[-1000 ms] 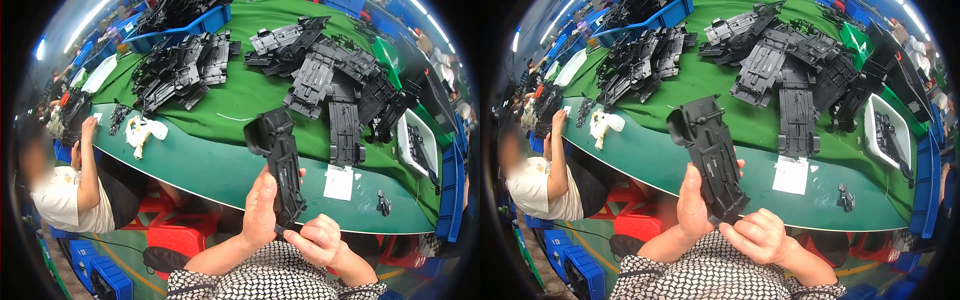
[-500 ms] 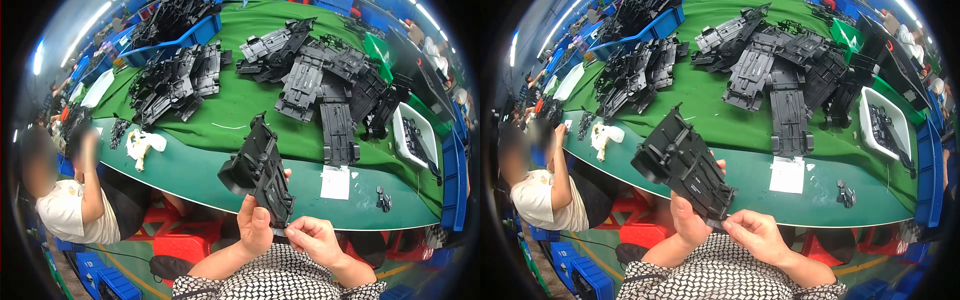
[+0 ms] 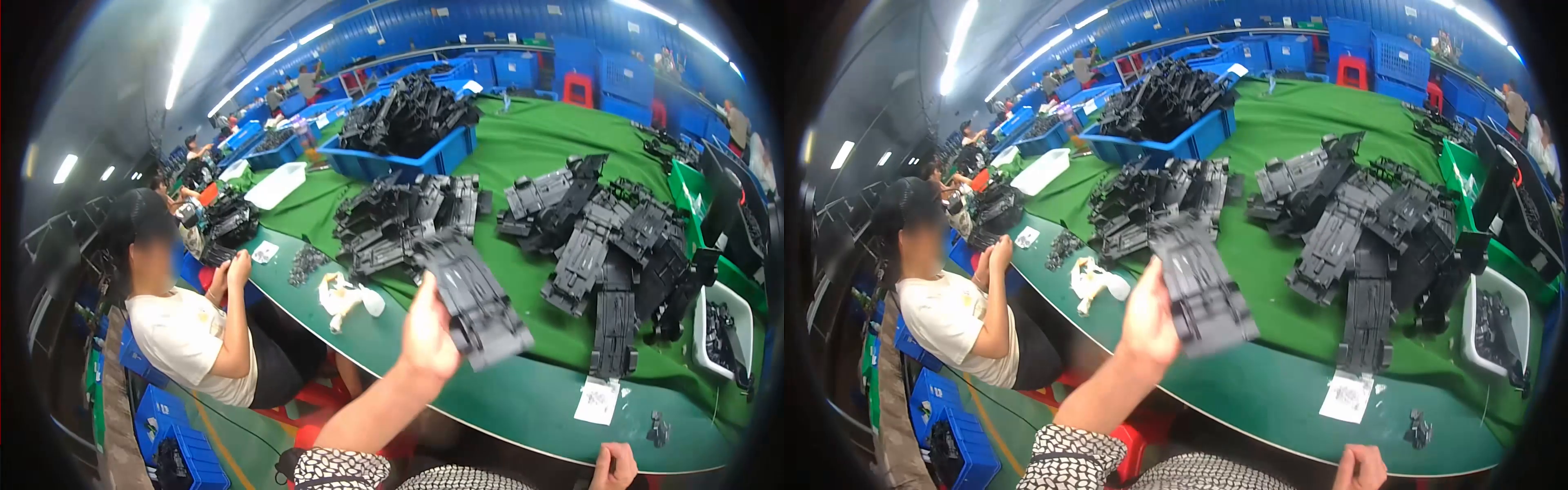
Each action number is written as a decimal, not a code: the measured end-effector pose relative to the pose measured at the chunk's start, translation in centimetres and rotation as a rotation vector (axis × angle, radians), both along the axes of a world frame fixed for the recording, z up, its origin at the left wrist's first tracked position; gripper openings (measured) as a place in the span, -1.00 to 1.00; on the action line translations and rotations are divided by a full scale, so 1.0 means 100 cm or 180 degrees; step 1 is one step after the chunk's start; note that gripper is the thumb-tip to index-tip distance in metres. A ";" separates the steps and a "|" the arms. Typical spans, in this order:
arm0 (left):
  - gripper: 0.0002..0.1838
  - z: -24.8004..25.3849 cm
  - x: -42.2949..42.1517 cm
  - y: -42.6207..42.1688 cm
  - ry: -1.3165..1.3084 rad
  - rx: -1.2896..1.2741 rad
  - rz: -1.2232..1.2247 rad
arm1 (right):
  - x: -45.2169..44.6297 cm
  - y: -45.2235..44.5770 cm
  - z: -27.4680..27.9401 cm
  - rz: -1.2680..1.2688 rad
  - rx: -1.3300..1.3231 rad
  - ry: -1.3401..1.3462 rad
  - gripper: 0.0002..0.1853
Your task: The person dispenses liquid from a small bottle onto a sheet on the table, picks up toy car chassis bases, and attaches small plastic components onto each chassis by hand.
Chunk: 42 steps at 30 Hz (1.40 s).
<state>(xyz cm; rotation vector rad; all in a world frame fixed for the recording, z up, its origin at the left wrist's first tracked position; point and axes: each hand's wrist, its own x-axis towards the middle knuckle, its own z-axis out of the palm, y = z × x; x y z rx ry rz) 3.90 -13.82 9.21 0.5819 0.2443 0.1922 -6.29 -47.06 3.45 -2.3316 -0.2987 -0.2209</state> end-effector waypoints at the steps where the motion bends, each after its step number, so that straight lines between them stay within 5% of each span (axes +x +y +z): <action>1: -0.47 -0.003 0.016 0.021 -0.0137 0.0289 0.0228 | -0.001 -0.004 -0.004 -0.0034 -0.0097 -0.0043 -0.85; 6: -0.56 0.029 0.077 0.113 -0.0584 0.0270 0.0951 | 0.002 -0.011 -0.028 0.0087 -0.0503 -0.0520 -0.87; 14: -0.48 0.045 0.184 0.243 -0.1241 0.0461 0.0838 | 0.008 0.002 -0.021 -0.0035 -0.0494 -0.1330 -0.95; 20: -0.48 0.027 0.199 0.255 0.0475 0.1041 0.1964 | 0.010 0.009 -0.014 -0.0215 -0.0337 -0.1725 -0.92; 26: -0.50 0.023 0.214 0.268 0.1063 0.1922 0.2717 | 0.013 0.006 -0.023 -0.0154 -0.0164 -0.1556 -0.92; 28: -0.48 0.032 0.224 0.276 0.2651 0.3696 0.3084 | 0.014 0.006 -0.023 -0.0146 -0.0148 -0.1522 -0.93; 30: -0.55 0.028 0.246 0.244 0.0798 0.4008 0.3915 | 0.013 0.006 -0.025 -0.0132 -0.0165 -0.1490 -0.93; 32: -0.64 0.039 0.240 0.169 -0.0618 0.4550 0.3205 | 0.013 0.006 -0.025 -0.0126 -0.0169 -0.1487 -0.93; 34: -0.69 0.047 0.233 0.112 -0.0768 0.5027 0.1266 | 0.014 0.006 -0.024 -0.0100 -0.0158 -0.1512 -0.93; 36: -0.70 0.040 0.235 0.059 -0.0631 0.5239 0.0301 | 0.014 0.006 -0.025 -0.0090 -0.0146 -0.1595 -0.92; 42: -0.55 -0.021 0.290 0.001 -0.0966 0.7107 0.0356 | 0.016 0.004 -0.020 -0.0085 -0.0013 -0.1726 -0.89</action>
